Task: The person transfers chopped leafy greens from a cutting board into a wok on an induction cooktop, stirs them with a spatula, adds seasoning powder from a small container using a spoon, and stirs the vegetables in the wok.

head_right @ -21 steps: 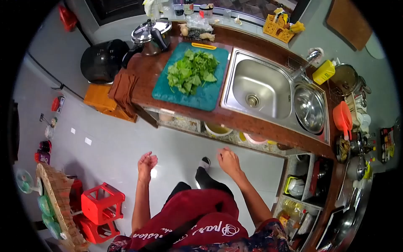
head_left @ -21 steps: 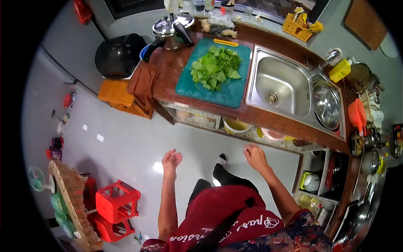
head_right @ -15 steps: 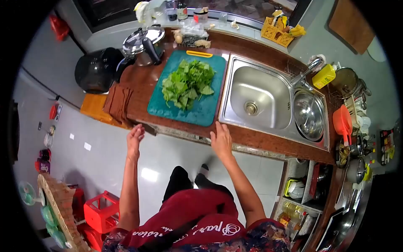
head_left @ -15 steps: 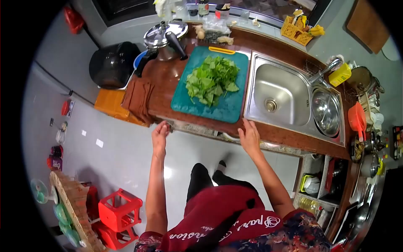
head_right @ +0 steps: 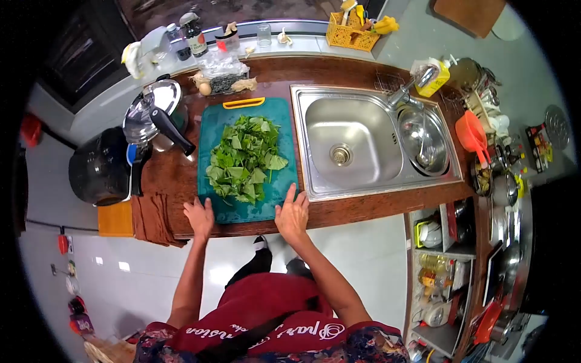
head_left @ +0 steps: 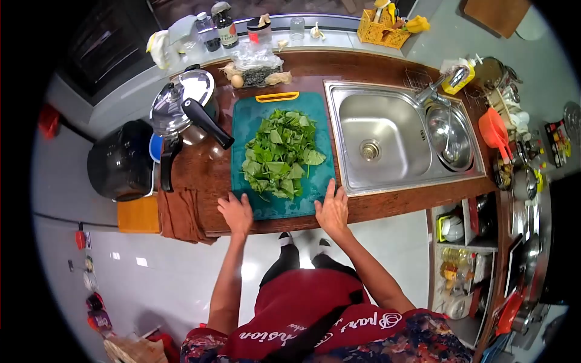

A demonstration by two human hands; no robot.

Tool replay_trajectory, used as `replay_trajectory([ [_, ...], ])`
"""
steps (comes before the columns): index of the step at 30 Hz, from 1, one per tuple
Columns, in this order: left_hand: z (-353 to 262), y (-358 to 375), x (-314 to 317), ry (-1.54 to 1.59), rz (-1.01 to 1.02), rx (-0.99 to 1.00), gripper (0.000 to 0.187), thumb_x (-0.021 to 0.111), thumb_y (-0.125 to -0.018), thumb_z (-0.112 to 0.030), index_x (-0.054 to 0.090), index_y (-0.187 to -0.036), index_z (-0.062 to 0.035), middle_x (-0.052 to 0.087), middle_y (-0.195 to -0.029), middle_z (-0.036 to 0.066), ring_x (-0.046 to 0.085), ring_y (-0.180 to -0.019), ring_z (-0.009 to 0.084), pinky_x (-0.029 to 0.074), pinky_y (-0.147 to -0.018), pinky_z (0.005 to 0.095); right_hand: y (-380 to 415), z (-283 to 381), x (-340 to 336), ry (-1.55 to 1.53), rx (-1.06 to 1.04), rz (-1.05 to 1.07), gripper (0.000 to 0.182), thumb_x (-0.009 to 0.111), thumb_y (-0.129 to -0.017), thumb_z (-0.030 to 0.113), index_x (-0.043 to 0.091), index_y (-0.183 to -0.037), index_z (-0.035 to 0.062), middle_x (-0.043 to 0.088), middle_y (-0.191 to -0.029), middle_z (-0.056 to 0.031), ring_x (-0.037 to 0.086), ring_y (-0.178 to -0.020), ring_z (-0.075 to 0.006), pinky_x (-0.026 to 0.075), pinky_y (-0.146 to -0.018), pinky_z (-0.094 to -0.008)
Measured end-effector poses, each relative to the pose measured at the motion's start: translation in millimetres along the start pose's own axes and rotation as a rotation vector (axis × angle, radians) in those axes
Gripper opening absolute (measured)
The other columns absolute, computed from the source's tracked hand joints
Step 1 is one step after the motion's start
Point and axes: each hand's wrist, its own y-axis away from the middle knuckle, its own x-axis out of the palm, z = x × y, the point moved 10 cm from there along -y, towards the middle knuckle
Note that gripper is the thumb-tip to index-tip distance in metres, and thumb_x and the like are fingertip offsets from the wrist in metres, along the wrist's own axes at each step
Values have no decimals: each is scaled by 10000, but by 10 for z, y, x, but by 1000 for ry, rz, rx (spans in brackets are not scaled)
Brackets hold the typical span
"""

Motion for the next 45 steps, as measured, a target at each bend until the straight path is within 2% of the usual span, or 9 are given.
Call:
replay_trajectory([
  [9,341,-231,202,329,110,-253,398,560,-853,-286,537,-1064,51,537,-1031,255,503,-976,389,395,-857,426,-158,-128,-203,-51,309,-142,683,602,-814,317,302,-1331,-14,503,-1056,-295,484,-970,-450,405,-843,-496],
  [12,347,-441,204,482,264,-211,331,469,-902,-253,566,-1004,47,596,-934,227,559,-864,347,432,-781,387,-279,-568,-96,-234,556,-108,540,489,-862,442,477,-1189,12,603,-1014,-264,562,-976,-419,437,-837,-469],
  [14,516,-285,482,713,280,34,319,414,-933,-173,554,-1084,70,615,-934,126,557,-807,194,445,-757,303,-61,-782,88,-272,655,-59,519,417,-877,490,567,-1091,41,622,-1002,-225,577,-959,-404,441,-832,-473],
  [16,418,-150,556,882,423,41,278,423,-909,-111,546,-1099,50,602,-994,125,551,-886,183,439,-810,301,-81,-999,118,-293,737,-17,573,335,-887,527,664,-913,58,629,-979,-202,580,-949,-388,446,-834,-460],
  [20,5,15,479,1234,917,-119,213,444,-940,-156,481,-1117,-44,558,-985,50,526,-858,127,443,-758,267,-22,-977,-279,-256,872,-131,555,360,-877,514,682,-871,62,641,-906,-205,604,-892,-387,473,-788,-466],
  [26,-445,414,407,1310,1079,-117,193,471,-906,-182,460,-1050,-53,516,-944,57,521,-809,191,450,-693,324,691,-1416,-732,-396,862,-336,466,430,-874,435,686,-820,49,648,-866,-196,615,-847,-374,473,-761,-477],
  [29,-427,609,622,1178,1281,-146,292,491,-853,-179,458,-1126,-78,535,-1043,58,528,-940,196,439,-817,307,1252,-1544,-949,-393,955,-363,434,438,-873,445,693,-820,97,657,-851,-165,616,-838,-362,476,-745,-463],
  [35,-1500,1259,627,1382,1352,-234,382,482,-835,-246,499,-1151,-33,554,-1142,101,505,-1069,253,394,-935,381,2109,-2075,-1596,-518,1089,-538,411,454,-866,440,695,-840,108,657,-821,-159,622,-813,-350,480,-733,-436],
  [45,-3162,3042,1292,1077,1669,-204,507,541,-705,-229,515,-1168,-25,580,-1110,118,551,-995,297,464,-876,408,3666,-3448,-2591,-501,1189,-663,403,501,-861,394,669,-828,30,633,-776,-193,614,-748,-339,462,-694,-398],
])
